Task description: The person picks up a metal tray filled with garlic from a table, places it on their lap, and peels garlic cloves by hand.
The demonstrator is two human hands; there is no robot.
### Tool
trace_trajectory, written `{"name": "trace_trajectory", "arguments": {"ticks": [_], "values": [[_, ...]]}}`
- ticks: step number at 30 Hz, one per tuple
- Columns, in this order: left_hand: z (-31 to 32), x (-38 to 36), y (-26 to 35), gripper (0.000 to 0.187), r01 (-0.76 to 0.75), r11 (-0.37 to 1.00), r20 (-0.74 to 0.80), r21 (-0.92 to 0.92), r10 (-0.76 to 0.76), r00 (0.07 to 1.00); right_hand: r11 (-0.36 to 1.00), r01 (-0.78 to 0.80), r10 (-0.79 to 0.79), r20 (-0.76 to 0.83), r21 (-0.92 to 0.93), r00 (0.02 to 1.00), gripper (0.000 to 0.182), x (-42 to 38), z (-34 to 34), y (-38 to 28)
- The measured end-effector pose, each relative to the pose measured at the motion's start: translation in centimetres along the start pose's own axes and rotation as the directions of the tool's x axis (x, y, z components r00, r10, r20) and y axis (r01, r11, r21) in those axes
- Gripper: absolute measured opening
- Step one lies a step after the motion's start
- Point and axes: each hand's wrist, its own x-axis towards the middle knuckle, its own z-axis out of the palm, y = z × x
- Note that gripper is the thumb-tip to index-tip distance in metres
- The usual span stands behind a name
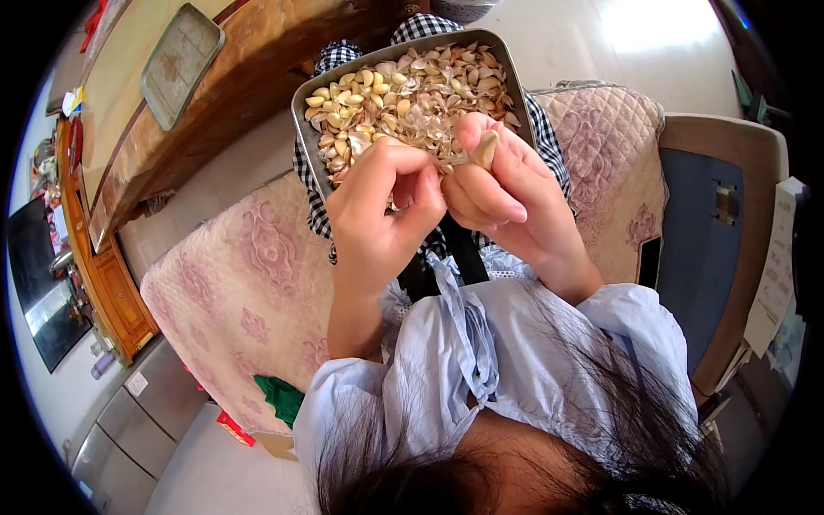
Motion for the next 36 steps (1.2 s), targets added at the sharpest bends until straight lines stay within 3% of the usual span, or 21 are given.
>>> {"name": "trace_trajectory", "arguments": {"ticks": [4, 7, 9, 11, 14, 16, 17, 18, 20, 22, 24, 26, 28, 29, 31, 36], "values": [[-0.1, 0.1, 0.9, 0.011, -0.014, 0.999, 0.019, -0.036, 0.015, 1.000, 0.999, 0.040, -0.041, -0.055, -0.029, 0.998, 0.023, 0.2, 0.1, 0.1], [-0.2, 0.1, 0.7, 0.011, -0.035, 0.999, 0.038, -0.020, 0.036, 0.999, 0.973, 0.125, -0.148, -0.108, -0.195, 0.983, 0.023, 0.4, -0.3, 0.3], [-0.2, 0.1, 0.6, 0.011, -0.022, 1.000, 0.025, 0.004, 0.021, 0.999, 0.896, 0.267, -0.333, -0.138, -0.354, 0.933, 0.023, 0.7, -0.9, 0.2], [-0.3, 0.1, 0.2, 0.010, -0.007, 1.000, 0.013, 0.029, 0.006, 1.000, 0.885, 0.295, -0.360, -0.128, -0.360, 0.924, 0.022, 0.7, -1.1, -0.1], [0.0, 0.5, -2.4, 0.007, 0.053, 0.984, 0.013, 0.168, -0.056, 0.998, 0.884, 0.311, -0.366, -0.105, -0.349, 0.924, 0.022, 0.6, -1.0, -0.2], [0.3, 0.8, -4.8, 0.008, 0.149, 0.939, 0.101, 0.312, -0.188, 0.977, 0.905, 0.287, -0.327, -0.081, -0.314, 0.941, 0.022, 0.4, -0.8, -0.1], [0.2, 0.4, -7.0, 0.010, 0.129, 0.873, 0.218, 0.471, -0.257, 0.942, 0.904, 0.289, -0.329, -0.080, -0.315, 0.941, 0.022, 0.3, -0.6, 0.0], [0.4, 0.2, -7.1, 0.010, 0.129, 0.873, 0.218, 0.471, -0.257, 0.942, 0.925, 0.255, -0.280, -0.052, -0.282, 0.959, 0.023, 0.2, -0.5, 0.1], [1.0, 0.0, -7.2, 0.009, 0.007, 0.927, 0.177, 0.374, -0.079, 0.981, 0.942, 0.221, -0.235, -0.028, -0.252, 0.971, 0.024, -0.1, -0.2, 0.2], [1.0, 0.3, -6.5, 0.007, -0.008, 0.923, 0.196, 0.384, -0.073, 0.978, 0.954, 0.191, -0.192, 0.019, -0.232, 0.981, 0.025, -0.2, 0.3, 0.2], [1.2, 0.7, -4.1, 0.013, -0.049, 0.980, 0.050, 0.192, 0.040, 0.998, 0.936, 0.181, -0.171, 0.063, -0.300, 0.983, 0.024, -0.4, 0.4, 0.0], [0.7, 0.7, -1.7, 0.020, -0.091, 0.985, 0.004, 0.146, 0.092, 0.996, 0.923, 0.148, -0.136, 0.057, -0.355, 0.989, 0.024, -0.4, 0.7, -0.1], [0.3, 0.6, 0.2, 0.024, -0.252, 0.968, -0.130, 0.001, 0.250, 0.959, 0.920, 0.135, -0.129, 0.042, -0.367, 0.991, 0.023, -0.6, 1.4, -0.3], [0.0, 0.8, 1.0, 0.024, -0.253, 0.967, -0.131, 0.004, 0.251, 0.959, 0.901, 0.101, -0.113, -0.002, -0.421, 0.994, 0.022, -0.7, 1.6, -0.5], [-0.2, 1.3, 2.0, 0.030, -0.392, 0.919, -0.054, 0.039, 0.394, 0.918, 0.872, 0.077, -0.117, -0.054, -0.484, 0.992, 0.019, -0.9, 1.8, -0.5], [0.2, 1.3, 1.6, 0.028, -0.414, 0.908, -0.032, 0.064, 0.417, 0.908, 0.872, 0.045, -0.100, -0.087, -0.488, 0.991, 0.017, -1.3, 2.1, -0.9]]}}
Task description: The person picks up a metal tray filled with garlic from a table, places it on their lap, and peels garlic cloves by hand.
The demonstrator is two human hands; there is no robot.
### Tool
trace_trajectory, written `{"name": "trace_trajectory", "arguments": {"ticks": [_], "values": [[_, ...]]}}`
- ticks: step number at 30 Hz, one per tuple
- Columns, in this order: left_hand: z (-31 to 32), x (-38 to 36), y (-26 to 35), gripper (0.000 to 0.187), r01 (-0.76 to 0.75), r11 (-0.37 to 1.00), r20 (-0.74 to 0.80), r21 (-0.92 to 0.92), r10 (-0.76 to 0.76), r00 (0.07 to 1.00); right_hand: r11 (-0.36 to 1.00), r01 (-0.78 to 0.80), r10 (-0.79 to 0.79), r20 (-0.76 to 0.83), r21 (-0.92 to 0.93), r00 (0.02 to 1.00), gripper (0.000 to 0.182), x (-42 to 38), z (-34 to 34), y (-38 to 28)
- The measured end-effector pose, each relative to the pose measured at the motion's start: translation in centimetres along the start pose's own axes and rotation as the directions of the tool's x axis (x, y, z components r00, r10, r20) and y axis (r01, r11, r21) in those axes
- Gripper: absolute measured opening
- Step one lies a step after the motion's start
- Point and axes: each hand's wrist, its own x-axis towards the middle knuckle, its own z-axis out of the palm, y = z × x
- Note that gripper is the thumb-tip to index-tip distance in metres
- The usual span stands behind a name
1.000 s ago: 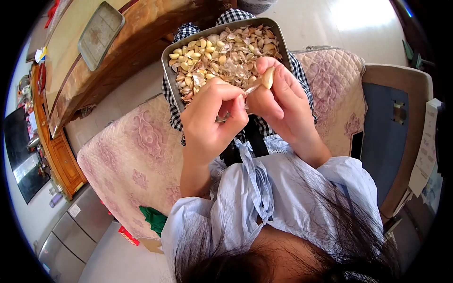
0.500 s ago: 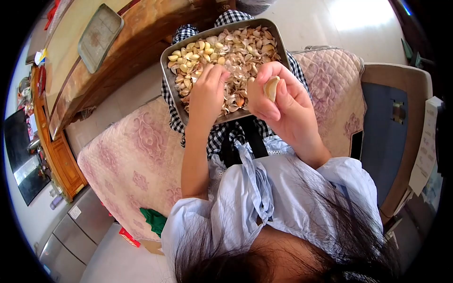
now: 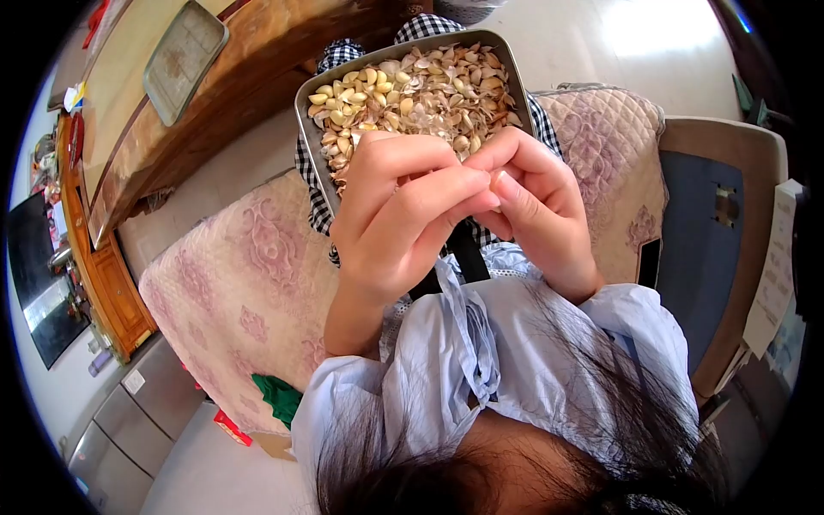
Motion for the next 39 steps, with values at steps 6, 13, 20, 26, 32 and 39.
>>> {"name": "trace_trajectory", "arguments": {"ticks": [6, 13, 20, 26, 32, 39], "values": [[0.1, -0.1, -0.4, 0.025, 0.018, 0.999, 0.002, -0.036, -0.018, 1.000, 1.000, -0.014, 0.014, -0.004, -0.026, 1.000, 0.016, 0.1, -0.3, 0.0], [-0.4, 0.7, -0.8, 0.023, -0.037, 0.999, 0.125, 0.039, 0.032, 0.992, 0.998, -0.018, 0.018, 0.008, -0.052, 1.000, 0.016, 0.1, -0.5, 0.1], [-0.4, 0.6, -0.4, 0.021, 0.026, 0.995, 0.157, 0.097, -0.041, 0.987, 1.000, -0.011, 0.011, 0.004, 0.010, 1.000, 0.016, 0.4, -0.8, 0.2], [0.3, -0.3, -0.6, 0.024, 0.078, 0.997, 0.001, 0.009, -0.078, 0.997, 1.000, -0.008, 0.008, 0.004, 0.018, 1.000, 0.017, 0.3, -0.9, 0.2], [0.0, -0.2, -0.9, 0.031, -0.063, 0.994, 0.068, 0.093, 0.057, 0.996, 0.998, -0.022, 0.021, -0.015, -0.052, 1.000, 0.017, 0.2, -0.8, 0.0], [-0.6, 0.3, -0.2, 0.018, -0.041, 0.985, 0.140, 0.166, 0.017, 0.990, 0.987, -0.030, 0.032, 0.008, -0.158, 0.999, 0.015, 0.0, -1.0, 0.0]]}}
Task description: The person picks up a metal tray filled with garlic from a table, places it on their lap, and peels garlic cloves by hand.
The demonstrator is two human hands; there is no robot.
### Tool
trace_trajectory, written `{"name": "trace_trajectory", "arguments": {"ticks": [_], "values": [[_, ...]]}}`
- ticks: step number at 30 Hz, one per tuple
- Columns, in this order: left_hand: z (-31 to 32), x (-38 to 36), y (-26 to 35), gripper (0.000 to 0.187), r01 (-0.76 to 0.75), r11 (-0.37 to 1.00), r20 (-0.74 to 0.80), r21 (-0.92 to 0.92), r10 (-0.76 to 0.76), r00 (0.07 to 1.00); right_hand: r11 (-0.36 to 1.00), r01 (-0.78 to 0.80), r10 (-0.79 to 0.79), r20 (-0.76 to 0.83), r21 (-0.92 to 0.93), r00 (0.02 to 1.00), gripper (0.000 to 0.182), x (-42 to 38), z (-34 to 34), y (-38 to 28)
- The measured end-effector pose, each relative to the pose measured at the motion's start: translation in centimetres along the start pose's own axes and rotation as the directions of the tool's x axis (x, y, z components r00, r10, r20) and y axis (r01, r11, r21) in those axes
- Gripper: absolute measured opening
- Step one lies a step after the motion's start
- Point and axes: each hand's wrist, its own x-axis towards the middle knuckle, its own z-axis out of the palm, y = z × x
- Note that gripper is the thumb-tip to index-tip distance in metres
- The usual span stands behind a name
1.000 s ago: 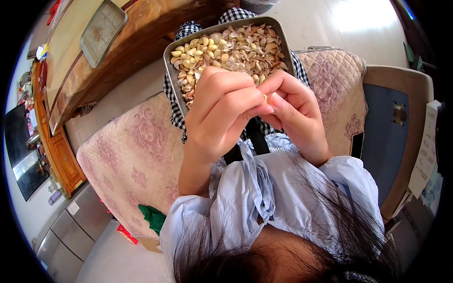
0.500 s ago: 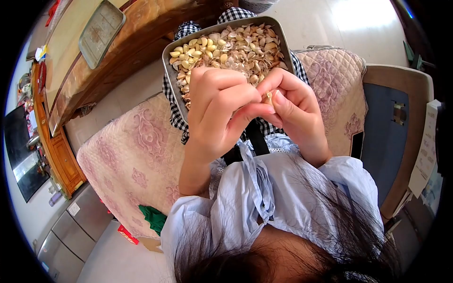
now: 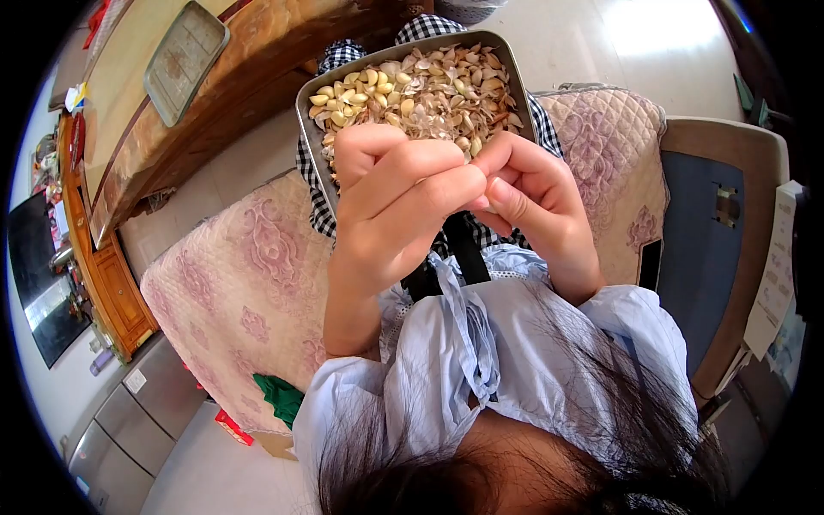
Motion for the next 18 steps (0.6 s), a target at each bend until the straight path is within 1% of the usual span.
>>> {"name": "trace_trajectory", "arguments": {"ticks": [1, 4, 5, 7, 11, 13, 14, 16, 17, 18], "values": [[-0.1, 0.1, 0.2, 0.017, 0.021, 0.999, 0.018, 0.028, -0.021, 1.000, 1.000, -0.008, 0.008, 0.004, -0.015, 1.000, 0.015, 0.0, 0.0, 0.0], [-0.2, 0.3, 0.2, 0.017, 0.016, 0.997, 0.044, 0.080, -0.020, 0.999, 1.000, -0.026, 0.026, 0.000, 0.006, 1.000, 0.015, 0.0, 0.1, 0.0], [-0.3, 0.3, 0.0, 0.017, 0.016, 0.997, 0.044, 0.080, -0.019, 0.999, 1.000, -0.026, 0.026, 0.000, 0.006, 1.000, 0.015, 0.0, 0.1, 0.1], [-0.3, 0.2, -0.4, 0.024, -0.005, 0.999, 0.073, 0.042, 0.002, 0.997, 0.999, -0.033, 0.033, 0.027, 0.002, 0.999, 0.014, 0.0, -0.1, 0.1], [-0.2, 0.0, -0.6, 0.022, 0.017, 0.999, 0.107, 0.051, -0.022, 0.994, 1.000, -0.017, 0.017, 0.046, -0.002, 0.999, 0.015, 0.2, -0.3, 0.2], [0.0, -0.3, -0.6, 0.018, -0.011, 0.998, 0.101, 0.059, 0.005, 0.995, 0.999, 0.012, -0.011, -0.015, 0.042, 1.000, 0.018, 0.4, -0.1, 0.2], [0.0, -0.4, -0.4, 0.018, -0.012, 0.998, 0.100, 0.059, 0.006, 0.995, 0.999, 0.013, -0.012, -0.015, 0.041, 1.000, 0.018, 0.5, -0.1, 0.3], [0.0, -0.7, 0.1, 0.016, 0.035, 0.998, 0.072, 0.051, -0.038, 0.997, 0.993, 0.085, -0.079, -0.071, 0.086, 0.994, 0.021, 0.8, -0.4, 0.9], [0.0, -0.7, 0.0, 0.016, 0.034, 0.998, 0.072, 0.051, -0.038, 0.997, 0.993, 0.085, -0.079, -0.071, 0.086, 0.994, 0.021, 1.0, -0.5, 1.0], [0.0, -0.8, -0.3, 0.015, 0.049, 0.999, 0.031, -0.023, -0.048, 0.998, 0.983, 0.139, -0.130, -0.077, 0.118, 0.988, 0.022, 1.1, -0.5, 1.2]]}}
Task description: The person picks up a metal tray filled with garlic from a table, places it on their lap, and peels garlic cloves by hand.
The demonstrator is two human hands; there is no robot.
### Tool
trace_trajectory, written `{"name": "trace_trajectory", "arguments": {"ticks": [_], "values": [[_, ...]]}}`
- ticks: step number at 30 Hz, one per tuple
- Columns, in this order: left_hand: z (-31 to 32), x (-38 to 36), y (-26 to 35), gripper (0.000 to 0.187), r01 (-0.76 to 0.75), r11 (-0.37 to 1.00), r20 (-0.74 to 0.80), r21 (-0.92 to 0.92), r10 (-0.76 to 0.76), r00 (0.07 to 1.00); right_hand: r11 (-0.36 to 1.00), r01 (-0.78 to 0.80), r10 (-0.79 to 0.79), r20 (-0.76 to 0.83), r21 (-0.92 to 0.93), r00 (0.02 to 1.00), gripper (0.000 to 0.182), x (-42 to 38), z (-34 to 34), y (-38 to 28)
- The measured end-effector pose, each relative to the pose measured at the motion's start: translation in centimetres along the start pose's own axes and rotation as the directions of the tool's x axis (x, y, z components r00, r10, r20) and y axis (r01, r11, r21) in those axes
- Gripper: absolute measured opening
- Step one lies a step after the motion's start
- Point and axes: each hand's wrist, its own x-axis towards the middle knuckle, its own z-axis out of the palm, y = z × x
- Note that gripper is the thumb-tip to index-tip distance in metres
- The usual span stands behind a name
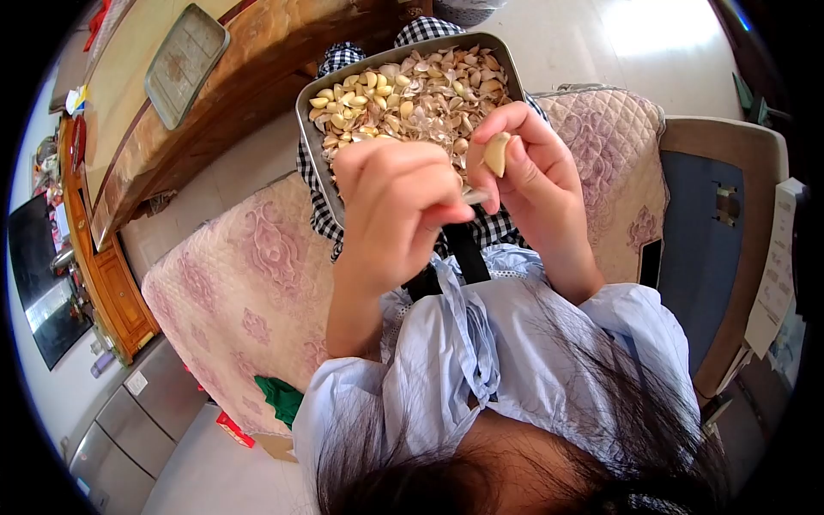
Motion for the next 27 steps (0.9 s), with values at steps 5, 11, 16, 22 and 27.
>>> {"name": "trace_trajectory", "arguments": {"ticks": [5, 11, 16, 22, 27], "values": [[1.4, -1.4, -3.0, 0.015, 0.240, 0.962, -0.025, -0.128, -0.245, 0.969, 0.987, 0.083, -0.098, 0.107, 0.140, 0.989, 0.025, 0.0, -0.2, 0.1], [3.4, -3.0, -6.3, 0.017, 0.211, 0.975, 0.152, 0.073, -0.220, 0.964, 0.979, 0.054, -0.088, 0.168, 0.198, 0.982, 0.025, -0.2, 0.1, 0.0], [1.9, -1.0, -2.4, 0.022, 0.218, 0.968, -0.052, -0.128, -0.226, 0.973, 0.989, 0.090, -0.101, 0.084, 0.118, 0.991, 0.022, -0.4, 0.5, -0.2], [1.2, 0.0, 0.8, 0.028, 0.197, 0.903, -0.090, -0.381, -0.249, 0.964, 0.980, 0.161, -0.166, -0.039, -0.118, 0.985, 0.022, -0.3, 1.2, -0.1], [1.5, -0.7, 0.7, 0.025, 0.311, 0.836, -0.030, -0.453, -0.362, 0.932, 0.874, 0.296, -0.287, 0.083, -0.384, 0.954, 0.027, -0.4, -0.4, 0.6]]}}
